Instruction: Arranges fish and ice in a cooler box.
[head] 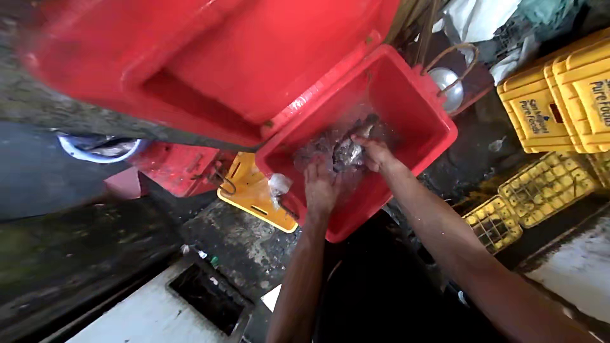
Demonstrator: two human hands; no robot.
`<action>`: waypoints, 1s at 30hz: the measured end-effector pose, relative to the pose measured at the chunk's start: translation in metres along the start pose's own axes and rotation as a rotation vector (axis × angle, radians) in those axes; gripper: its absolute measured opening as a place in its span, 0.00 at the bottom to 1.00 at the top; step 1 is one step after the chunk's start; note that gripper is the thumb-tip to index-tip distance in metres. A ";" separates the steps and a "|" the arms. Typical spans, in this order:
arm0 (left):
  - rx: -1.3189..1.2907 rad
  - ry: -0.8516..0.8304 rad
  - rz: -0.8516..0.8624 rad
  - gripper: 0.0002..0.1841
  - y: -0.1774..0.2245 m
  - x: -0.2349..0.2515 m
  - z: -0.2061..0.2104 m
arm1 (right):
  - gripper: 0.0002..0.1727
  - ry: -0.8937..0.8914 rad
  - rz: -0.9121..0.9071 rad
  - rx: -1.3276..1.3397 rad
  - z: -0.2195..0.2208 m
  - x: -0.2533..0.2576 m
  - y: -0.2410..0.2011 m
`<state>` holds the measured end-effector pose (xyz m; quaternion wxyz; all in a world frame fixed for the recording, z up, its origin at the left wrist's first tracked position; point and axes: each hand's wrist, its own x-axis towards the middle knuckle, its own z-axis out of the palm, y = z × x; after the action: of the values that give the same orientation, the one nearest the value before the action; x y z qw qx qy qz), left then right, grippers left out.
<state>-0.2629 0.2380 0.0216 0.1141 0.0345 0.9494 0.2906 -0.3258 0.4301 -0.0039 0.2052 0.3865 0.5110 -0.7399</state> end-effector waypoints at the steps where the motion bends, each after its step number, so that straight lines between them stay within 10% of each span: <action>1: 0.001 0.000 0.033 0.38 0.002 0.002 0.004 | 0.31 0.029 -0.013 -0.020 0.008 -0.011 0.000; 19: -0.076 0.067 0.009 0.25 0.001 0.002 -0.001 | 0.25 0.014 -0.316 -0.187 0.029 -0.047 -0.004; 30: -0.207 -0.022 -0.077 0.33 -0.003 0.009 -0.008 | 0.27 -0.032 -0.317 -0.128 0.018 -0.029 -0.008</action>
<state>-0.2732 0.2323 0.0249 0.1384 -0.0106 0.9135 0.3823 -0.3199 0.4138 0.0270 0.1184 0.2755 0.6084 -0.7348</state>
